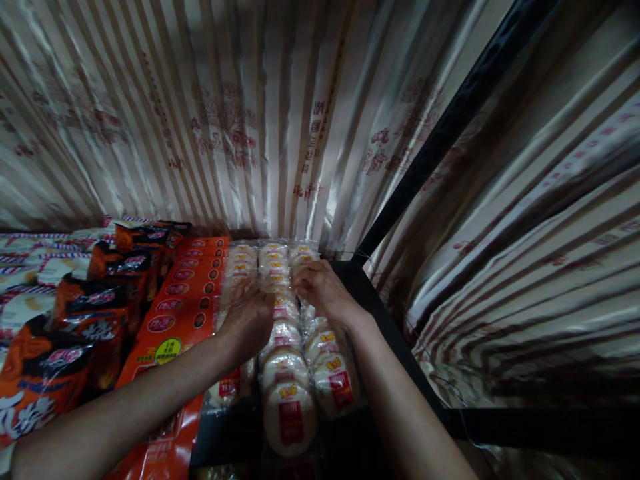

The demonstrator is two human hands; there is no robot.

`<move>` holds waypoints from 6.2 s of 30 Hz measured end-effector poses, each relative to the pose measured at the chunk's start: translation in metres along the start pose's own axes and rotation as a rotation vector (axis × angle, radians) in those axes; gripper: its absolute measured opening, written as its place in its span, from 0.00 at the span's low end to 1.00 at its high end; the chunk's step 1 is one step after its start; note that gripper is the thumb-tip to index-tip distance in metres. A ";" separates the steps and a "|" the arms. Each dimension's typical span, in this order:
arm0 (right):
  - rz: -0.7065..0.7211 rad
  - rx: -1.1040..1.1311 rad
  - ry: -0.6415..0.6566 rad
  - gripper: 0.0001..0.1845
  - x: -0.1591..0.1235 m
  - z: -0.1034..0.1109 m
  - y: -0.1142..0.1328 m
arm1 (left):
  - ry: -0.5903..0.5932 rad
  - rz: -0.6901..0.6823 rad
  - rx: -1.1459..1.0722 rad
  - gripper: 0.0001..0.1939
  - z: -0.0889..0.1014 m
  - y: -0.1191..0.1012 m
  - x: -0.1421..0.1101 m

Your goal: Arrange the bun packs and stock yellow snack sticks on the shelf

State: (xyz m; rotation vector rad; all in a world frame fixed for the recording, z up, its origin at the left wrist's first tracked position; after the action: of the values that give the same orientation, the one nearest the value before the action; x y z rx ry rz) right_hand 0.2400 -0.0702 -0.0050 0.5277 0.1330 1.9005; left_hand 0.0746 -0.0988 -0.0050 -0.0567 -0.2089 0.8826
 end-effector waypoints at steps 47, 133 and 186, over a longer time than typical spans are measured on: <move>0.146 0.013 -0.016 0.06 -0.023 0.003 0.019 | 0.238 0.185 -0.221 0.13 -0.003 -0.027 -0.059; 0.104 0.037 0.103 0.05 -0.045 0.003 0.032 | 0.127 0.351 -0.183 0.24 -0.048 -0.069 -0.125; 0.237 0.100 0.312 0.03 -0.055 0.015 0.050 | -0.499 0.337 -0.048 0.15 -0.062 -0.082 -0.120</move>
State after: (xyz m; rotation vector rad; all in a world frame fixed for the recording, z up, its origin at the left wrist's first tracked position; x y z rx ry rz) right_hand 0.2194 -0.1417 0.0085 0.3204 0.3852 2.2084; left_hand 0.0752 -0.2411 -0.0734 0.0886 -0.7019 1.2195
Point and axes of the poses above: each hand's wrist, its own x-axis towards the middle knuckle, its own z-axis out of the back of the hand, y = z × x, the point moved 3 cm from there along x, towards the middle knuckle, and after that the axes turned 2 degrees about -x, right-handed, at the moved point
